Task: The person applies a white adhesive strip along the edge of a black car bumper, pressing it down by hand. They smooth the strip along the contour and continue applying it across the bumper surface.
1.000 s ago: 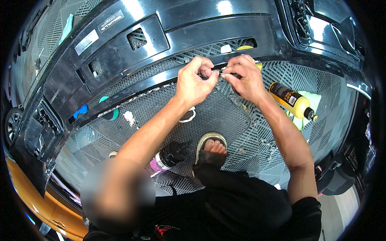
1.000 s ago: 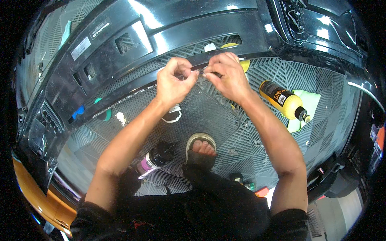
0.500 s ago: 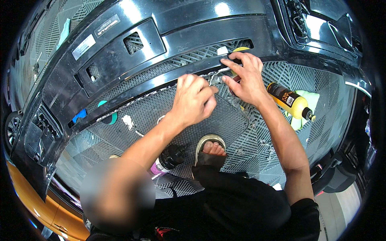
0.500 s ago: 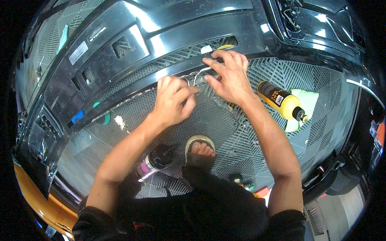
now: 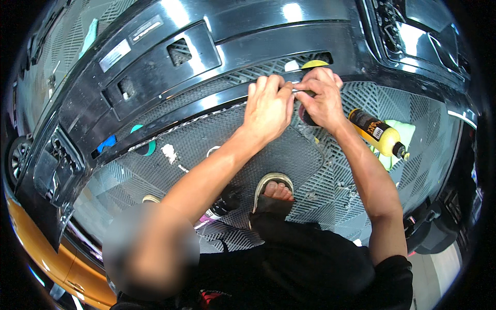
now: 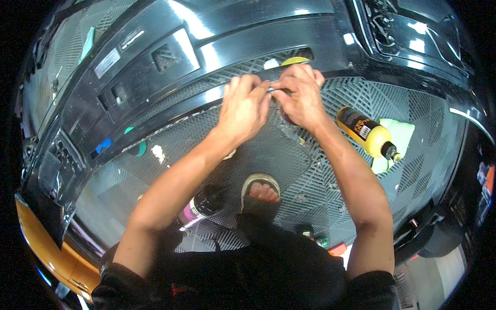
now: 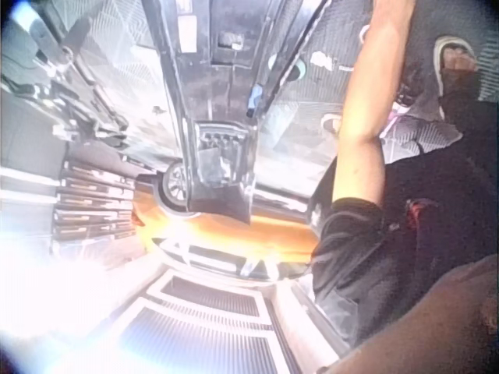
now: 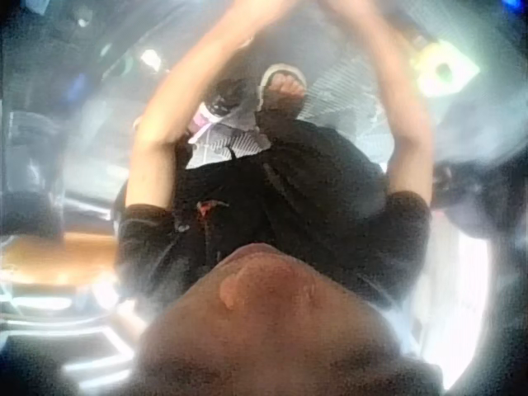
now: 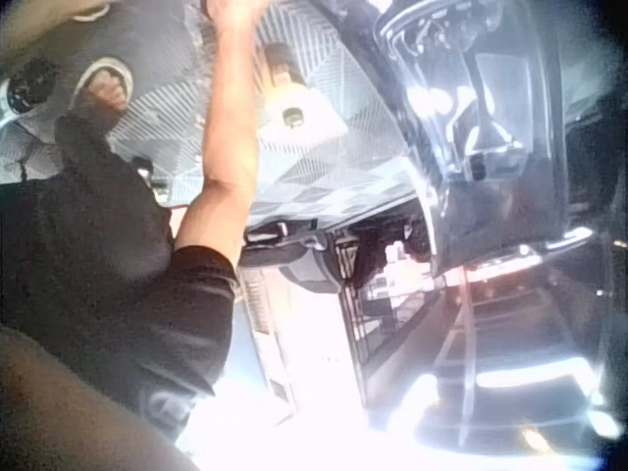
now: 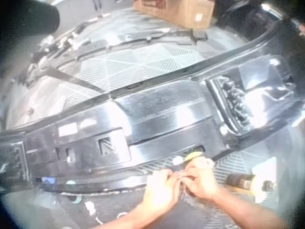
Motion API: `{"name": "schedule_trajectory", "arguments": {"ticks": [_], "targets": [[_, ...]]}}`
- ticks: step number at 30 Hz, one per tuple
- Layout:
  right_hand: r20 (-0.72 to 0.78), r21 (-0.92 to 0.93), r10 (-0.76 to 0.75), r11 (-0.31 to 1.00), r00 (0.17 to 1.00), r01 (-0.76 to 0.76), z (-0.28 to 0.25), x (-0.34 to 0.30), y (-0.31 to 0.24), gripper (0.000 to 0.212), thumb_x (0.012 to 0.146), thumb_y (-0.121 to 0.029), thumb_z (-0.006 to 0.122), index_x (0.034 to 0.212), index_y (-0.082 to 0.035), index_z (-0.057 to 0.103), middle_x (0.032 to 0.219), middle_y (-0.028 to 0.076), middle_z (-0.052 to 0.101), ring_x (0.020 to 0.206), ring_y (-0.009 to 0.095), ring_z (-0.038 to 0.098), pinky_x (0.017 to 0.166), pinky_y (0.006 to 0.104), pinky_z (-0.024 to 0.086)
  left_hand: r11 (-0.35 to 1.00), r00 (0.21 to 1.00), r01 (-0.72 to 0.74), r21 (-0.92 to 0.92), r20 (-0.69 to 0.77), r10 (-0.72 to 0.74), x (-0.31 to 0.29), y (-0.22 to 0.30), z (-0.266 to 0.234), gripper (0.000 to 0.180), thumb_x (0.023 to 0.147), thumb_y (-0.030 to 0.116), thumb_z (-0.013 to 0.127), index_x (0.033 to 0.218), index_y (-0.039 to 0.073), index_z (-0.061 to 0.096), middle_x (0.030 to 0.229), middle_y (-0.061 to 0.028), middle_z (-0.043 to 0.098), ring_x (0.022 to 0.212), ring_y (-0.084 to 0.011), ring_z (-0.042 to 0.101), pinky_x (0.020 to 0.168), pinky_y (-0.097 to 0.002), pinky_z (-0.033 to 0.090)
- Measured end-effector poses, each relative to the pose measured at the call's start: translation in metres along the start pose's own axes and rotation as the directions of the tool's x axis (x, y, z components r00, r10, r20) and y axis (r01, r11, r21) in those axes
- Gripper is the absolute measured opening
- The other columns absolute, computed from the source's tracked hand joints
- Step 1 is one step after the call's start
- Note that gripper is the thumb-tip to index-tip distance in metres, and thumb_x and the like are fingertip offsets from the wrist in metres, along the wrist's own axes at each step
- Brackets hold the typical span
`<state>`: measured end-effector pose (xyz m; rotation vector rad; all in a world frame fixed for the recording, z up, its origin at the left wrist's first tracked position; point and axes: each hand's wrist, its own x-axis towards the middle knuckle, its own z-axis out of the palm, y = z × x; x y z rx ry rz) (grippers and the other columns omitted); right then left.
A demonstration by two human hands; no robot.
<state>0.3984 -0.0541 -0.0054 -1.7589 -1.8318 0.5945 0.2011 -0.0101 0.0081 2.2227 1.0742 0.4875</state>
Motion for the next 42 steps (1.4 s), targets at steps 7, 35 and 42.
{"name": "schedule_trajectory", "arguments": {"ticks": [7,35,42], "targets": [[-0.047,-0.043,-0.024,0.999,0.999,0.022,0.001,-0.003,-0.002,0.017,0.077,-0.012,0.086,0.094,-0.012,0.081,0.096,0.003,0.067,0.101,0.025,0.063,0.096,0.0430,0.040,0.998,0.989,-0.057,-0.018,-0.136,0.054,-0.001,-0.008,0.009,0.020,0.088,0.013,0.081,0.108,0.007,0.082,0.107,-0.0038,0.068,0.105,-0.0281,0.059,0.089,-0.0437,0.047],[-0.116,0.047,0.002,0.999,0.993,0.003,0.002,-0.006,0.001,0.012,0.075,-0.011,0.085,0.087,-0.012,0.080,0.094,0.001,0.068,0.100,0.024,0.062,0.094,0.0426,0.040,0.992,0.983,0.026,-0.123,-0.180,-0.049,0.004,0.001,0.013,0.020,0.083,0.011,0.081,0.103,0.010,0.082,0.106,-0.0053,0.069,0.097,-0.0295,0.063,0.087,-0.0422,0.052],[-0.115,0.027,-0.019,0.999,0.993,0.022,0.002,-0.006,0.002,0.014,0.075,-0.012,0.085,0.086,-0.011,0.077,0.097,0.003,0.068,0.101,0.026,0.064,0.094,0.0434,0.042,0.999,0.990,-0.042,-0.029,-0.138,0.037,0.001,-0.003,0.013,0.022,0.086,0.014,0.081,0.108,0.011,0.083,0.104,-0.0034,0.068,0.098,-0.0280,0.062,0.085,-0.0433,0.053]]}}
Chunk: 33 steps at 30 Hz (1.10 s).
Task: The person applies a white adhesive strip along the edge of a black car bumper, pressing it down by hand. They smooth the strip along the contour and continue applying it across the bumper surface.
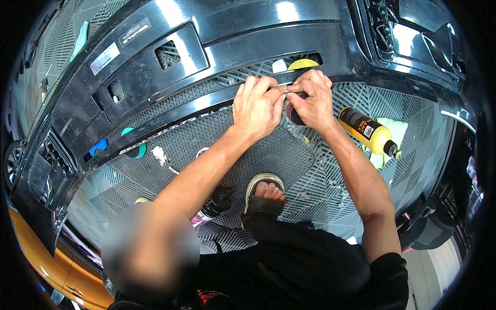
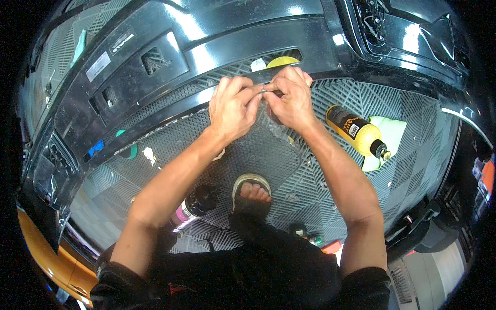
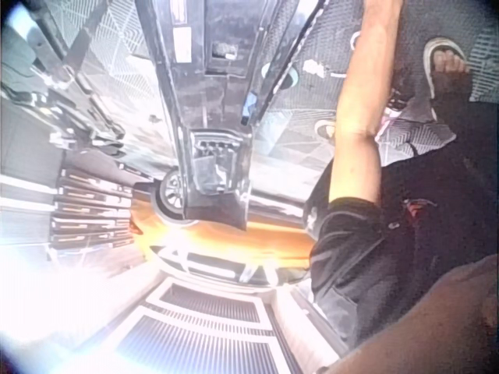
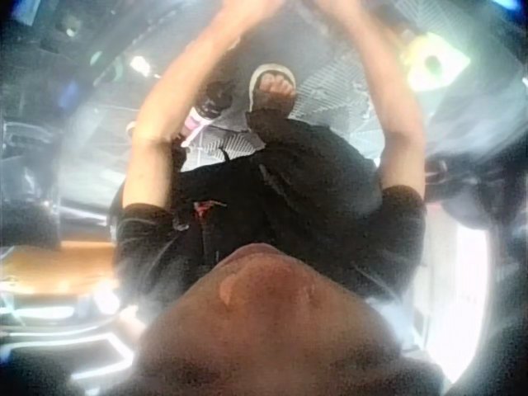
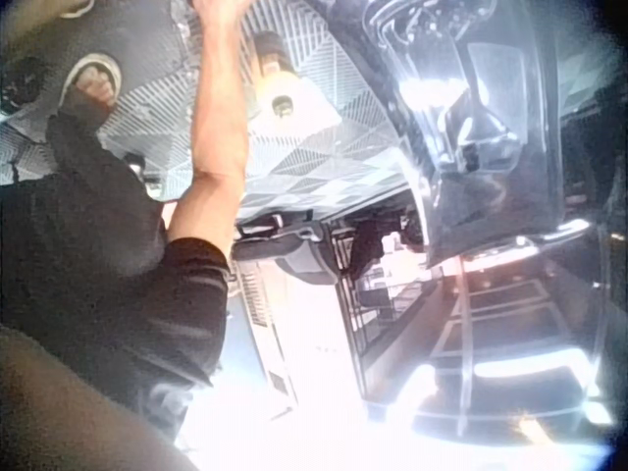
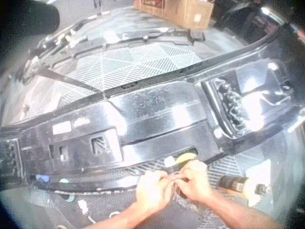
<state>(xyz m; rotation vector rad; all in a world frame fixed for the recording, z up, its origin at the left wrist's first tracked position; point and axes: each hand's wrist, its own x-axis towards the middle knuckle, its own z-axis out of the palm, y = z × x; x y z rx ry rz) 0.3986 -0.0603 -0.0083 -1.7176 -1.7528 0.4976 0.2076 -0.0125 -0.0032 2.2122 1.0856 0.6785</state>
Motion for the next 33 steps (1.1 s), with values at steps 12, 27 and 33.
{"name": "schedule_trajectory", "arguments": {"ticks": [12,27,33], "targets": [[0.054,-0.045,0.031,0.999,0.998,-0.028,-0.0040,0.0014,-0.0038,0.023,0.078,-0.014,0.084,0.100,-0.012,0.081,0.112,0.001,0.069,0.114,0.025,0.061,0.102,0.0438,0.039,1.000,1.000,-0.017,-0.014,0.001,0.017,0.0010,-0.0031,0.0013,0.016,0.087,0.015,0.081,0.102,0.012,0.083,0.105,-0.0016,0.072,0.100,-0.0268,0.065,0.086,-0.0426,0.054],[0.001,-0.004,0.050,0.999,0.999,-0.050,0.0021,0.0000,0.0003,0.014,0.073,-0.012,0.085,0.087,-0.012,0.082,0.095,0.002,0.065,0.100,0.024,0.061,0.097,0.0418,0.040,0.999,1.000,-0.031,-0.045,-0.003,0.031,0.0033,-0.0036,0.0005,0.012,0.085,0.012,0.081,0.097,0.009,0.082,0.103,-0.0026,0.071,0.099,-0.0268,0.065,0.085,-0.0422,0.053],[-0.019,-0.006,0.040,0.999,0.999,-0.040,0.0026,0.0002,-0.0013,0.013,0.073,-0.010,0.085,0.082,-0.011,0.077,0.095,0.002,0.065,0.100,0.025,0.062,0.096,0.0424,0.040,0.998,1.000,-0.022,-0.060,0.000,0.022,0.0033,-0.0038,0.0009,0.011,0.085,0.012,0.082,0.096,0.010,0.082,0.102,-0.0028,0.071,0.099,-0.0271,0.065,0.086,-0.0420,0.054]]}}
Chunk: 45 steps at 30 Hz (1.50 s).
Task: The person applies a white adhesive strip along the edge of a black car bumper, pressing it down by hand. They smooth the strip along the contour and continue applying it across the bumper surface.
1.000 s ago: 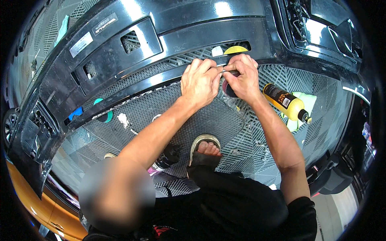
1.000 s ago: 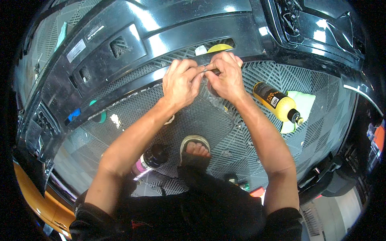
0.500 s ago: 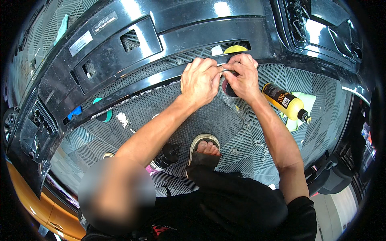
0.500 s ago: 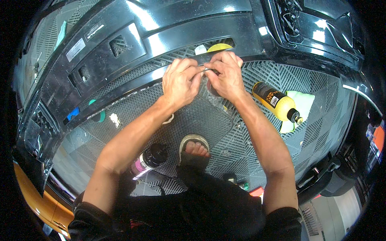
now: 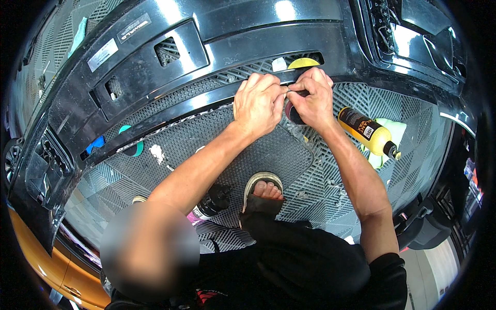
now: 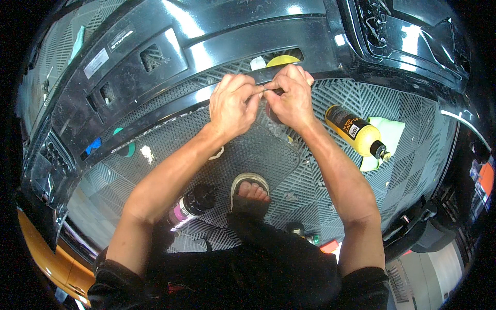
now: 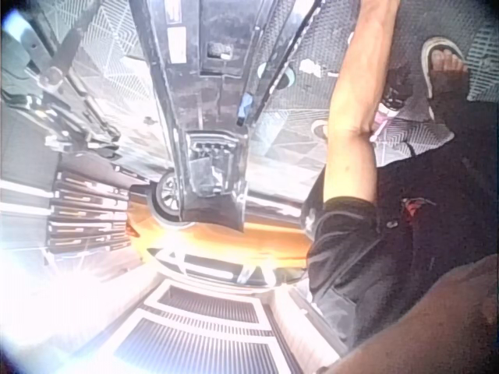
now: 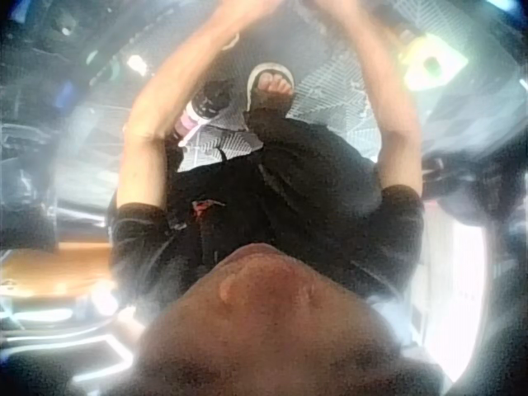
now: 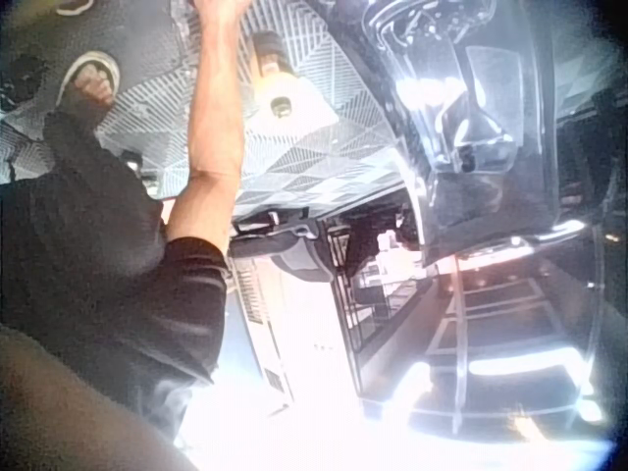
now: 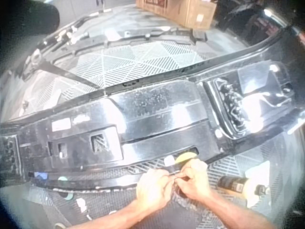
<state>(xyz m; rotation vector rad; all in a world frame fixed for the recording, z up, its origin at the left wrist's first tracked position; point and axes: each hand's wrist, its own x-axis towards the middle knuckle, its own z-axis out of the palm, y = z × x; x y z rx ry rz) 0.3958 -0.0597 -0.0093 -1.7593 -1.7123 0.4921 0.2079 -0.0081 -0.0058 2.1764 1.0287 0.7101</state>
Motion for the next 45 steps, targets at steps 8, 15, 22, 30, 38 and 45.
{"name": "schedule_trajectory", "arguments": {"ticks": [8,15,22,30,38,45], "targets": [[0.050,-0.018,-0.002,1.000,0.999,0.003,-0.003,0.002,-0.001,0.019,0.075,-0.008,0.084,0.090,-0.012,0.072,0.107,0.004,0.067,0.112,0.028,0.062,0.099,0.0454,0.040,0.990,0.994,0.106,-0.088,-0.015,-0.108,0.000,0.003,0.003,0.012,0.082,0.010,0.083,0.094,0.008,0.080,0.100,-0.0054,0.069,0.100,-0.0299,0.065,0.088,-0.0435,0.054],[0.095,-0.094,-0.055,0.994,0.994,0.064,-0.009,0.003,-0.013,0.028,0.081,-0.011,0.084,0.109,-0.013,0.080,0.114,0.003,0.066,0.117,0.028,0.060,0.103,0.0471,0.038,0.991,0.995,0.096,-0.089,-0.031,-0.100,-0.004,-0.001,-0.003,0.020,0.084,0.012,0.081,0.103,0.007,0.078,0.110,-0.0095,0.065,0.106,-0.0313,0.061,0.095,-0.0460,0.049],[0.095,-0.084,-0.069,0.994,0.993,0.077,-0.006,0.001,-0.004,0.018,0.081,-0.013,0.085,0.099,-0.013,0.085,0.104,0.000,0.067,0.112,0.024,0.058,0.102,0.0461,0.035,0.997,0.997,0.075,0.017,0.022,-0.076,-0.004,0.002,-0.003,0.023,0.086,0.013,0.081,0.107,0.006,0.080,0.109,-0.0083,0.064,0.107,-0.0296,0.059,0.091,-0.0449,0.044],[0.056,-0.066,-0.036,0.997,0.998,0.040,-0.001,0.005,-0.006,0.014,0.076,-0.015,0.083,0.089,-0.011,0.082,0.097,0.002,0.065,0.105,0.025,0.060,0.098,0.0428,0.039,0.999,0.999,0.048,-0.023,-0.004,-0.048,-0.004,-0.002,-0.003,0.015,0.083,0.010,0.083,0.098,0.008,0.082,0.102,-0.0038,0.067,0.102,-0.0275,0.061,0.090,-0.0436,0.043],[0.023,-0.059,0.017,0.998,1.000,-0.016,0.001,0.004,-0.006,0.013,0.072,-0.014,0.084,0.084,-0.012,0.079,0.095,0.001,0.066,0.103,0.025,0.061,0.097,0.0424,0.039,0.990,0.998,0.067,-0.122,-0.011,-0.068,0.000,0.001,-0.003,0.016,0.082,0.003,0.081,0.097,0.005,0.081,0.100,-0.0082,0.068,0.095,-0.0310,0.065,0.086,-0.0437,0.053],[-0.006,0.023,0.025,0.999,1.000,-0.025,0.009,0.003,-0.007,0.010,0.072,-0.011,0.082,0.077,-0.016,0.075,0.094,-0.001,0.064,0.105,0.024,0.059,0.100,0.0434,0.035,0.983,0.992,0.122,-0.140,0.009,-0.122,-0.003,-0.002,-0.003,0.016,0.082,0.003,0.082,0.098,0.004,0.080,0.100,-0.0104,0.068,0.097,-0.0321,0.066,0.085,-0.0429,0.056]]}}
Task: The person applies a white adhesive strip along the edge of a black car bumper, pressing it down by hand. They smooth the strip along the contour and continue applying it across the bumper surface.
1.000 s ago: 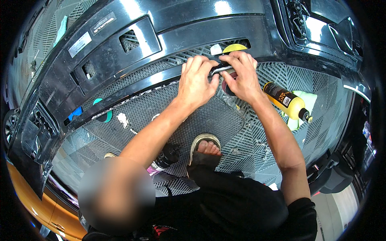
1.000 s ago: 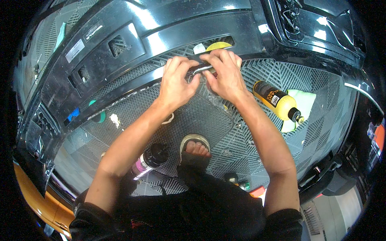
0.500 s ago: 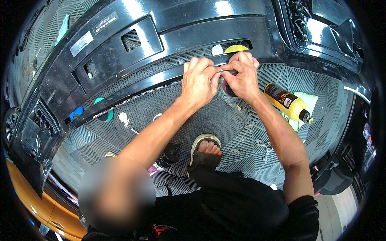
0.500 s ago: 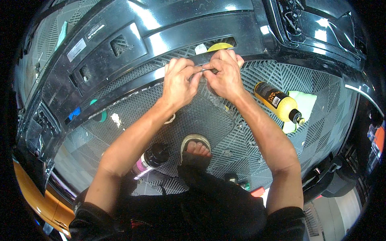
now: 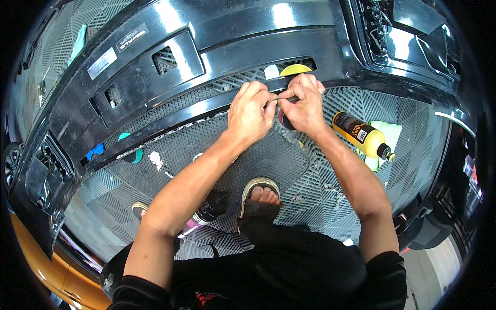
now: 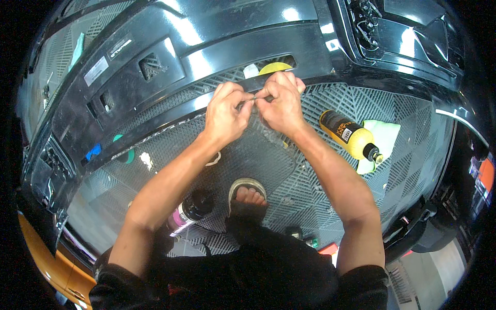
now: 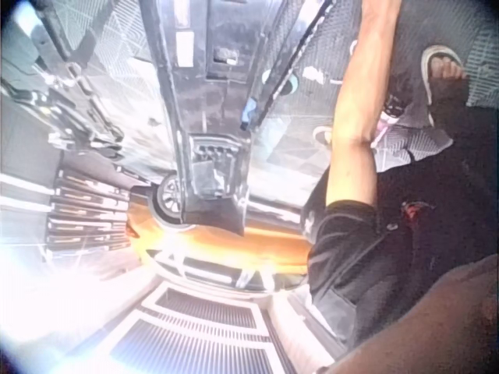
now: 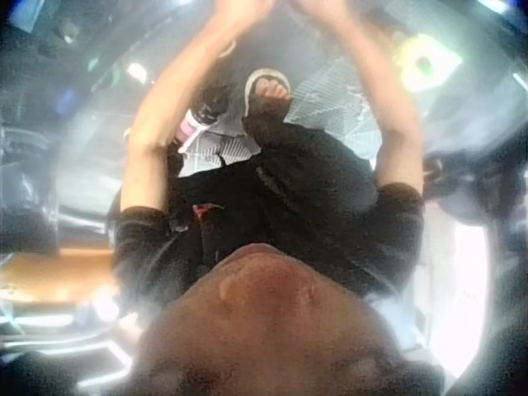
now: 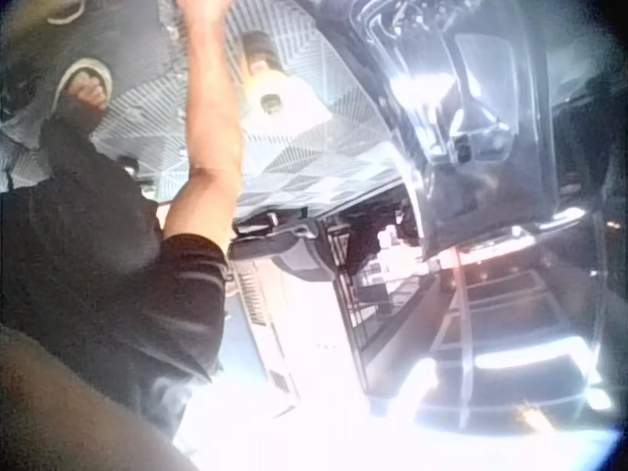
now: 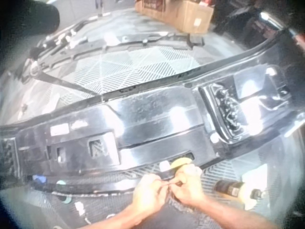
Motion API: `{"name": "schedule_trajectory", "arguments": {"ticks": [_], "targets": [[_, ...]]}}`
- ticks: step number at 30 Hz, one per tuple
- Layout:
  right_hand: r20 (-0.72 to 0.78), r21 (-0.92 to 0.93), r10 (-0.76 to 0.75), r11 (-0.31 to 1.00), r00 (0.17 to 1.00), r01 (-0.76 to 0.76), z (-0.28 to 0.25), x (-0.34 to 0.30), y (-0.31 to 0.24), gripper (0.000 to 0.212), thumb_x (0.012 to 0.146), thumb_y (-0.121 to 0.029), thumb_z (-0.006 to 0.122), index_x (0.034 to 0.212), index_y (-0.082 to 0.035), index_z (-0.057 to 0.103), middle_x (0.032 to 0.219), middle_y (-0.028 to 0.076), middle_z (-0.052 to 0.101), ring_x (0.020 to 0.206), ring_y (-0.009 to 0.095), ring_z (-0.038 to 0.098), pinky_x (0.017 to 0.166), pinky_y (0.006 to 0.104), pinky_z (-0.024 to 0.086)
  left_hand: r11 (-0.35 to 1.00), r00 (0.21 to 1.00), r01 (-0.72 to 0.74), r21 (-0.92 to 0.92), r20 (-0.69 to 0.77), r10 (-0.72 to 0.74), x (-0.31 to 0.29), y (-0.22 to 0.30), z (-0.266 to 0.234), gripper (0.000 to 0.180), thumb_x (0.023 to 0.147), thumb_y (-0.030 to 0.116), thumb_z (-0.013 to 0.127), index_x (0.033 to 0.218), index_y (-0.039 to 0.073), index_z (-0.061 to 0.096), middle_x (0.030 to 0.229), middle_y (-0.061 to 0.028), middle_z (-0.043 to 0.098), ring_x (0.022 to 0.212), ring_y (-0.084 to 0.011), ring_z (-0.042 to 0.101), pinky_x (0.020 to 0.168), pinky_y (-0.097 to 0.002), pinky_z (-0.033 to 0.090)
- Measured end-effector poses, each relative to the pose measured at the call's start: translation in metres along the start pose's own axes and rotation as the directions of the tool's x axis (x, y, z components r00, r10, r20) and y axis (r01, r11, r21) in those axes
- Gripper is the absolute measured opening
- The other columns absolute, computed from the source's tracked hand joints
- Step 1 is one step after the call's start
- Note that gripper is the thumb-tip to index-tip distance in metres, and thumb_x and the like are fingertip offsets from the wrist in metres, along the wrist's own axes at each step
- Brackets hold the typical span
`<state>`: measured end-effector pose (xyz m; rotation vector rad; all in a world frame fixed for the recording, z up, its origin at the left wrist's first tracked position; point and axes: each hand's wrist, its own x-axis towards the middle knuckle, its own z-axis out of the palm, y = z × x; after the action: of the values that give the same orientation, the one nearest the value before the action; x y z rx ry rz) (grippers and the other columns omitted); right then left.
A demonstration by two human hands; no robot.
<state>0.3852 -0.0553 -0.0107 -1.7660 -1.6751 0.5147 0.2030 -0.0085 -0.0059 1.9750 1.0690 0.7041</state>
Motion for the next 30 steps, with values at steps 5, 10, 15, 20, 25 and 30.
{"name": "schedule_trajectory", "arguments": {"ticks": [5,10,15,20,25,30], "targets": [[0.012,-0.068,-0.065,0.996,0.998,0.066,-0.004,-0.001,0.000,0.017,0.073,-0.009,0.080,0.078,-0.018,0.065,0.096,0.001,0.065,0.102,0.026,0.063,0.097,0.0473,0.037,1.000,1.000,-0.009,0.009,-0.015,0.009,0.001,0.005,-0.001,0.029,0.084,0.006,0.082,0.113,0.003,0.077,0.111,-0.0159,0.066,0.104,-0.0355,0.066,0.092,-0.0440,0.055],[0.115,-0.057,-0.039,0.997,0.993,0.045,-0.016,-0.001,0.000,0.024,0.080,-0.015,0.083,0.096,-0.014,0.064,0.115,0.007,0.064,0.116,0.032,0.060,0.102,0.0496,0.038,0.977,0.992,-0.111,0.184,0.083,0.097,0.001,0.009,-0.003,0.027,0.088,0.011,0.080,0.114,0.002,0.079,0.110,-0.0114,0.068,0.102,-0.0329,0.063,0.090,-0.0460,0.051],[0.162,-0.052,-0.097,0.993,0.982,0.107,-0.025,-0.004,0.001,0.032,0.089,-0.014,0.078,0.121,-0.006,0.077,0.124,0.011,0.064,0.123,0.034,0.056,0.113,0.0526,0.039,0.974,0.988,-0.156,0.162,0.043,0.151,0.003,0.003,0.003,0.018,0.090,0.007,0.078,0.108,0.005,0.081,0.105,-0.0105,0.068,0.096,-0.0334,0.062,0.086,-0.0454,0.052],[0.043,0.015,-0.102,0.995,0.994,0.101,-0.017,-0.009,0.008,0.011,0.083,-0.013,0.081,0.093,-0.008,0.080,0.104,0.006,0.063,0.111,0.029,0.057,0.106,0.0474,0.039,0.978,0.986,-0.167,0.122,0.046,0.162,0.004,0.007,0.007,0.014,0.090,0.000,0.077,0.103,0.001,0.078,0.102,-0.0140,0.067,0.094,-0.0356,0.062,0.085,-0.0454,0.052],[0.030,0.055,-0.039,0.998,0.999,0.037,-0.010,-0.007,0.007,0.011,0.080,-0.013,0.082,0.089,-0.007,0.081,0.097,0.004,0.062,0.107,0.026,0.059,0.103,0.0460,0.038,0.979,0.983,-0.180,0.100,0.051,0.176,0.005,0.005,0.004,0.013,0.089,-0.002,0.077,0.102,-0.001,0.075,0.100,-0.0145,0.066,0.093,-0.0363,0.062,0.085,-0.0458,0.052],[0.009,0.062,-0.028,0.998,1.000,0.027,-0.007,-0.006,0.007,0.010,0.079,-0.014,0.084,0.087,-0.009,0.080,0.094,0.004,0.061,0.105,0.025,0.059,0.103,0.0459,0.038,0.979,0.981,-0.188,0.084,0.055,0.184,0.005,0.002,0.004,0.015,0.087,-0.002,0.077,0.102,0.000,0.074,0.101,-0.0142,0.065,0.094,-0.0360,0.062,0.085,-0.0459,0.052]]}}
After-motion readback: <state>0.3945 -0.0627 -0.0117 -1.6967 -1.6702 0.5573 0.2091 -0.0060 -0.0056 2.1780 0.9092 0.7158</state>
